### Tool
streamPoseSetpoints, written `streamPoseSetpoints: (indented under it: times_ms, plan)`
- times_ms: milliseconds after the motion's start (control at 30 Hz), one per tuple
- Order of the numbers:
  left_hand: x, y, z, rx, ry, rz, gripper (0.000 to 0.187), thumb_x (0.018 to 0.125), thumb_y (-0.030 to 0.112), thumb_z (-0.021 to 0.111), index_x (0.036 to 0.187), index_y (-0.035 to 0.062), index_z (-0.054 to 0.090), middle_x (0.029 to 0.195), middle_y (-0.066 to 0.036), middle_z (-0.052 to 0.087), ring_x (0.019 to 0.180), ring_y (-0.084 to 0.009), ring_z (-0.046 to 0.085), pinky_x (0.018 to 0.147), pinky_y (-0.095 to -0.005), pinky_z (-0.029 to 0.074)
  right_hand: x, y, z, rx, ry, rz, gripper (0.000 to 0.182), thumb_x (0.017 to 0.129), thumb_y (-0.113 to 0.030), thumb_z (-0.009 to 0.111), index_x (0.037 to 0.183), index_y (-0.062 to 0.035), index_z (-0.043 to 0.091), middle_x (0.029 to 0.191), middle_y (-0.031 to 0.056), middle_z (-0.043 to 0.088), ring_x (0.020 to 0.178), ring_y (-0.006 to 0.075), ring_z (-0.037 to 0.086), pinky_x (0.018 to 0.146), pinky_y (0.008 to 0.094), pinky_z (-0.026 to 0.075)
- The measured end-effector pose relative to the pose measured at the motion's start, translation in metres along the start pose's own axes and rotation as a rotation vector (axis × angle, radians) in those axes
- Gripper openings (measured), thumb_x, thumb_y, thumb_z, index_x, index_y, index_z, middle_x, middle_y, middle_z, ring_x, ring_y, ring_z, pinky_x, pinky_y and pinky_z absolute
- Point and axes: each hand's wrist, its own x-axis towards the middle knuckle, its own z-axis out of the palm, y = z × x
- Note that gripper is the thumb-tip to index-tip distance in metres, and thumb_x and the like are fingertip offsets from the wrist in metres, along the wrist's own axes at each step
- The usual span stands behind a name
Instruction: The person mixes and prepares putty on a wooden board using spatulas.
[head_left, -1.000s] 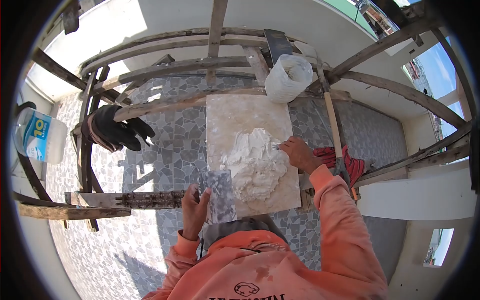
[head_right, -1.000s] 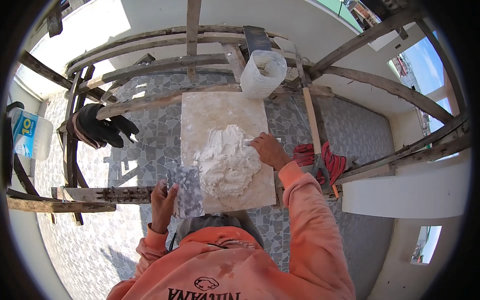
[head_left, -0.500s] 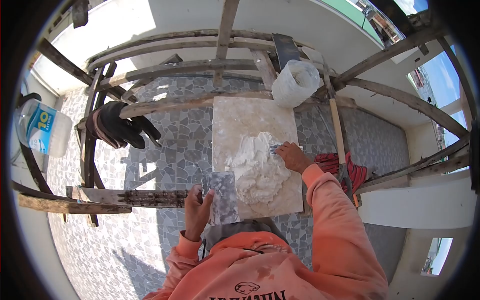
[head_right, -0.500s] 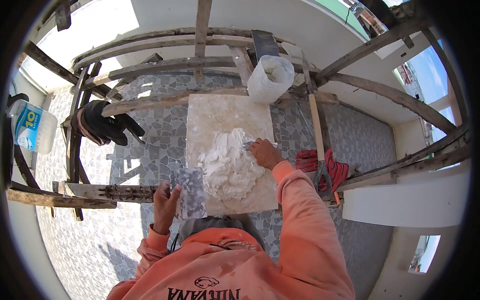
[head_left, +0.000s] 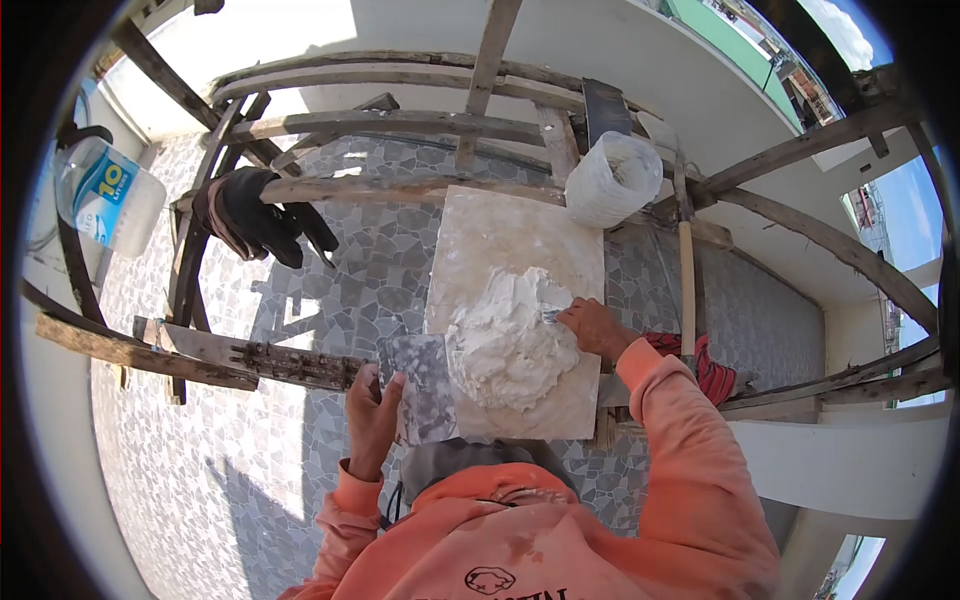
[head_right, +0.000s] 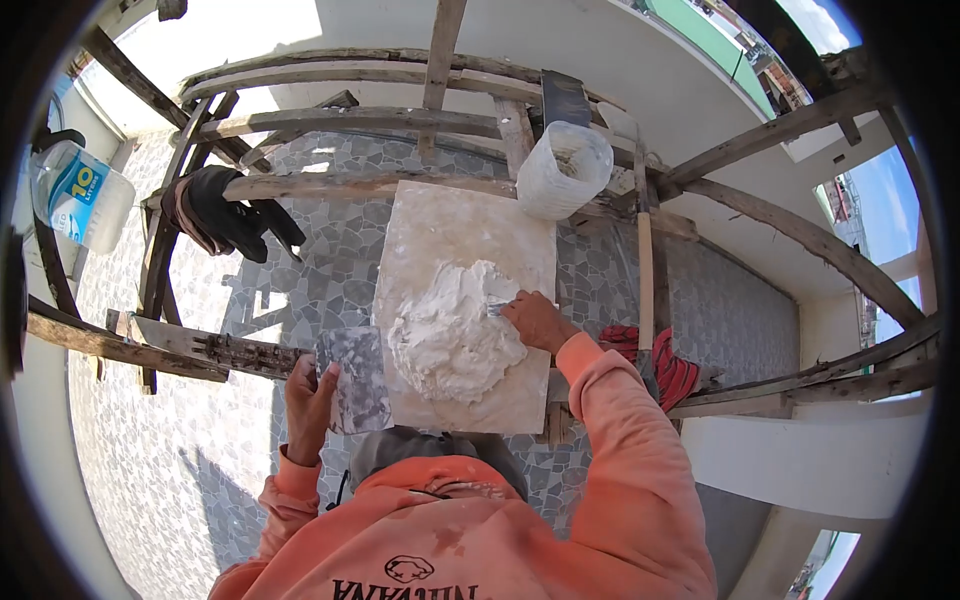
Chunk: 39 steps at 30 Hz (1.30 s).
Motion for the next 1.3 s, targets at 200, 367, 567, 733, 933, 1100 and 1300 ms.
streamPoseSetpoints:
  times_ms: [200,367,567,733,933,1100,1300]
  plan:
    - [-0.059,0.010,0.050,-0.161,0.196,-0.075,0.023,0.091,0.019,0.066,0.085,0.0010,0.053,0.068,0.006,0.040,0.061,-0.0034,0.032,0.052,-0.0238,0.028,0.016,0.036,-0.022,-0.113,0.182,-0.079,0.027,0.074,-0.007,0.060,0.100,-0.0096,0.064,0.093,0.0034,0.066,0.097,0.0221,0.057,0.080,0.0362,0.044]
    - [-0.117,0.031,0.082,-0.112,0.320,-0.176,0.022,0.091,0.017,0.065,0.086,0.0016,0.050,0.067,0.007,0.037,0.058,-0.0029,0.031,0.050,-0.0232,0.027,0.010,0.045,-0.013,-0.151,-0.067,-0.221,0.031,0.073,-0.004,0.060,0.102,-0.0085,0.065,0.090,0.0041,0.066,0.096,0.0231,0.057,0.080,0.0360,0.045]
    - [-0.172,0.035,0.098,-0.157,0.448,-0.224,0.020,0.091,0.016,0.065,0.088,0.0013,0.051,0.066,0.006,0.039,0.058,-0.0012,0.033,0.047,-0.0211,0.026,0.045,0.069,-0.011,-0.111,0.238,-0.263,0.031,0.067,-0.007,0.062,0.098,-0.0090,0.066,0.090,0.0061,0.068,0.092,0.0264,0.059,0.076,0.0380,0.047]
    - [-0.186,0.053,0.090,-0.160,0.482,-0.239,0.021,0.091,0.017,0.065,0.091,0.0002,0.053,0.066,0.006,0.039,0.057,-0.0013,0.033,0.047,-0.0211,0.026,0.025,0.061,-0.003,-0.153,-0.105,-0.271,0.017,0.075,-0.008,0.060,0.092,-0.0082,0.066,0.087,0.0075,0.068,0.094,0.0274,0.060,0.085,0.0407,0.045]
    - [-0.182,0.047,0.099,-0.102,0.488,-0.207,0.022,0.091,0.018,0.065,0.093,-0.0007,0.055,0.066,0.006,0.039,0.058,-0.0016,0.032,0.049,-0.0213,0.026,0.044,0.060,-0.021,-0.108,0.174,-0.276,0.021,0.077,-0.011,0.060,0.097,-0.0111,0.066,0.094,0.0050,0.067,0.097,0.0250,0.059,0.084,0.0382,0.044]
    - [-0.170,0.048,0.098,-0.014,0.447,-0.138,0.018,0.093,0.018,0.064,0.093,0.0021,0.055,0.064,0.008,0.039,0.057,-0.0002,0.030,0.047,-0.0212,0.023,0.027,0.041,-0.001,-0.204,-0.069,-0.361,0.031,0.073,-0.007,0.057,0.102,-0.0103,0.067,0.090,0.0058,0.066,0.093,0.0249,0.058,0.080,0.0392,0.044]
    - [-0.161,0.054,0.102,-0.055,0.435,-0.169,0.022,0.089,0.017,0.068,0.089,0.0001,0.054,0.066,0.006,0.037,0.059,-0.0029,0.031,0.050,-0.0227,0.026,0.049,0.057,-0.037,-0.065,0.109,-0.215,0.029,0.075,-0.010,0.058,0.102,-0.0112,0.067,0.091,0.0074,0.067,0.095,0.0266,0.060,0.080,0.0409,0.047]
